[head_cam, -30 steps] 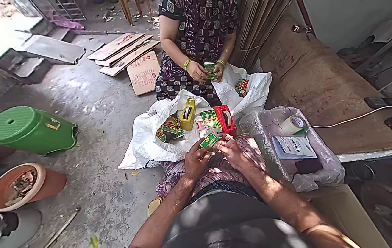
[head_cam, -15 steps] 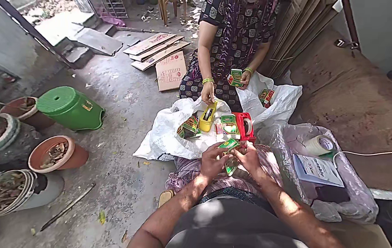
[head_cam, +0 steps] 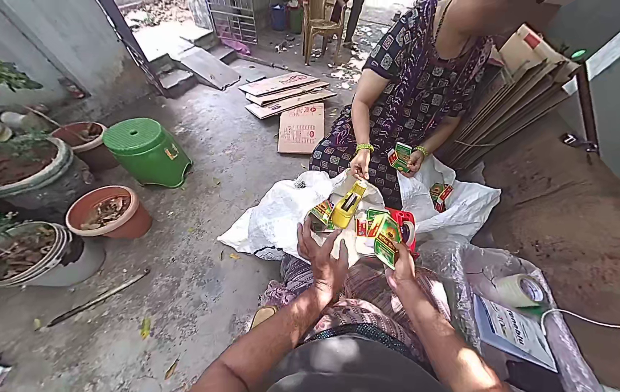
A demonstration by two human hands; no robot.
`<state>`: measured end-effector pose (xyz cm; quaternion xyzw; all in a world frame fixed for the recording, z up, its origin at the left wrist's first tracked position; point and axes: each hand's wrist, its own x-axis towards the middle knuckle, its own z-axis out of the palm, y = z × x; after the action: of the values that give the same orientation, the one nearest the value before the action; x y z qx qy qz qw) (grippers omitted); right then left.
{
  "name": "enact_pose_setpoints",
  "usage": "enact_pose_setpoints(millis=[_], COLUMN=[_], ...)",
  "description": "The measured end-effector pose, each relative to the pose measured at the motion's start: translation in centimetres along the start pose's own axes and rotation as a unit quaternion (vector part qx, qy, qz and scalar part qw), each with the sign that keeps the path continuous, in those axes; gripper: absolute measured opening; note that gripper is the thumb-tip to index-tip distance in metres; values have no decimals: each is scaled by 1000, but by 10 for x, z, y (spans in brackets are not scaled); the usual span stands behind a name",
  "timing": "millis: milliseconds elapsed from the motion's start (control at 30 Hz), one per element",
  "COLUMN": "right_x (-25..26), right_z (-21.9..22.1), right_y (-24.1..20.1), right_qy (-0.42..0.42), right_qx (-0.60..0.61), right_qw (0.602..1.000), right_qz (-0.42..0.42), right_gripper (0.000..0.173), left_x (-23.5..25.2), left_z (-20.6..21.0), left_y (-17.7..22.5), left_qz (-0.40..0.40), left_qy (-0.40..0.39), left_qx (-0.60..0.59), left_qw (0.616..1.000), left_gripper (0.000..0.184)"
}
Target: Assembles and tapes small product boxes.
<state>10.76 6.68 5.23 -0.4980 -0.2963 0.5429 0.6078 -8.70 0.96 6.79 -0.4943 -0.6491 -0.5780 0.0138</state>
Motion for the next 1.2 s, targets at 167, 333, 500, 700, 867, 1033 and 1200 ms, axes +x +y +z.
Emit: enact_pose_setpoints(millis=[167, 333, 500, 700, 867, 1033, 1200], right_x=[16, 36, 29, 25, 24, 27, 60], right_z=[75, 155, 199, 172, 111, 30, -24], right_y=[15, 64, 70, 79, 70, 54, 66], right_qy=[-57, -66, -320, -264, -411, -182, -130], right_qx=[-128, -213, -328, -498, -363, -519, -705], right_qw=[986, 970, 888, 825, 833, 811, 677], right_qz=[85, 99, 34, -43, -76, -202, -163], right_gripper=[48, 45, 57, 45, 24, 27, 81], left_x=[17, 11, 15, 12, 8, -16, -27], left_z=[10, 11, 11, 13, 12, 17, 21], left_y=[-40, -30, -31, -28, -23, -12, -4], left_qz=[-125, 1, 18, -13, 54, 167, 144], left_qy=[-12, 23, 39, 46, 51, -23, -238], left_qx=[31, -25, -33, 0, 22, -106, -221], left_qw=[992, 999, 999, 999, 997, 980, 935], left_gripper=[58, 44, 36, 53, 55, 24, 36])
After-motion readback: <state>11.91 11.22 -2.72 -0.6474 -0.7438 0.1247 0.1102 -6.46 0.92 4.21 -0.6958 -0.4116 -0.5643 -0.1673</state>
